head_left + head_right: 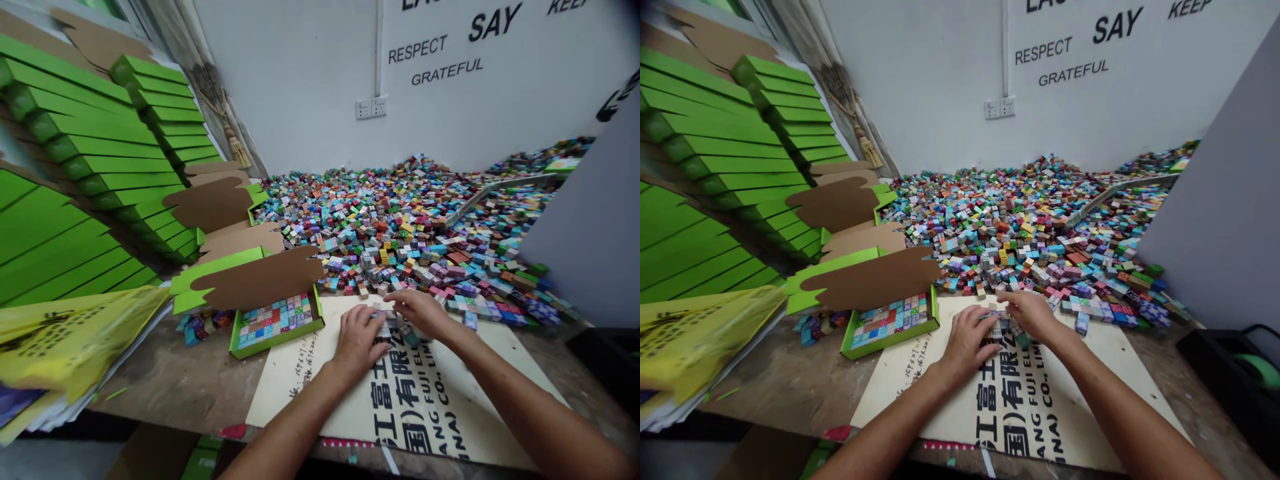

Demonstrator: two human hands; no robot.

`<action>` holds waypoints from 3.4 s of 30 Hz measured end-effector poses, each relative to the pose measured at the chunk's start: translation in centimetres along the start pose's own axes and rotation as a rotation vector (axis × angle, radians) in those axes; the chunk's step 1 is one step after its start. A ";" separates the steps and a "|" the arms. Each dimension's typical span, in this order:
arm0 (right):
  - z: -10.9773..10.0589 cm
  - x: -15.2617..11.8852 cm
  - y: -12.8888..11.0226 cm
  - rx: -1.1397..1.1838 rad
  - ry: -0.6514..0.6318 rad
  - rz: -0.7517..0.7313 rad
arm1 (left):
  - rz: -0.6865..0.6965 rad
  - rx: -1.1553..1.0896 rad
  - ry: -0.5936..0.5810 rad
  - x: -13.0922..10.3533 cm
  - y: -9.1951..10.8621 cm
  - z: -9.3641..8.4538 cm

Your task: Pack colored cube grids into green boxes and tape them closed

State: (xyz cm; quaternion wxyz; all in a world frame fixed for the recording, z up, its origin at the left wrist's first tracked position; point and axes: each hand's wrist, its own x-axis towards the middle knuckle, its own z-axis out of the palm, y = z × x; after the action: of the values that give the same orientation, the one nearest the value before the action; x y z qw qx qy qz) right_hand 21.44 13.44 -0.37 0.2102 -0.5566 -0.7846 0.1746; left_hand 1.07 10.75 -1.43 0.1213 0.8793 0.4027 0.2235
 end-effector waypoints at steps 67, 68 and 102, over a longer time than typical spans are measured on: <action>-3.0 -2.7 1.7 0.034 0.048 0.033 | -0.237 -0.285 -0.087 2.2 -1.4 -4.5; -3.9 -3.2 2.3 0.082 0.085 0.071 | -0.237 -0.348 -0.029 2.4 -1.6 -6.0; -0.3 -3.6 1.4 0.192 -0.079 -0.007 | -0.066 0.094 -0.128 2.7 0.7 1.0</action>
State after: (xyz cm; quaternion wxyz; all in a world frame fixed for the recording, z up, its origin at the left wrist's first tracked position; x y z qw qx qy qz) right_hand 23.77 10.47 -1.37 0.2322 -0.5238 -0.7738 0.2701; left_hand 3.63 12.31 -1.22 0.1127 0.8829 0.4327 0.1433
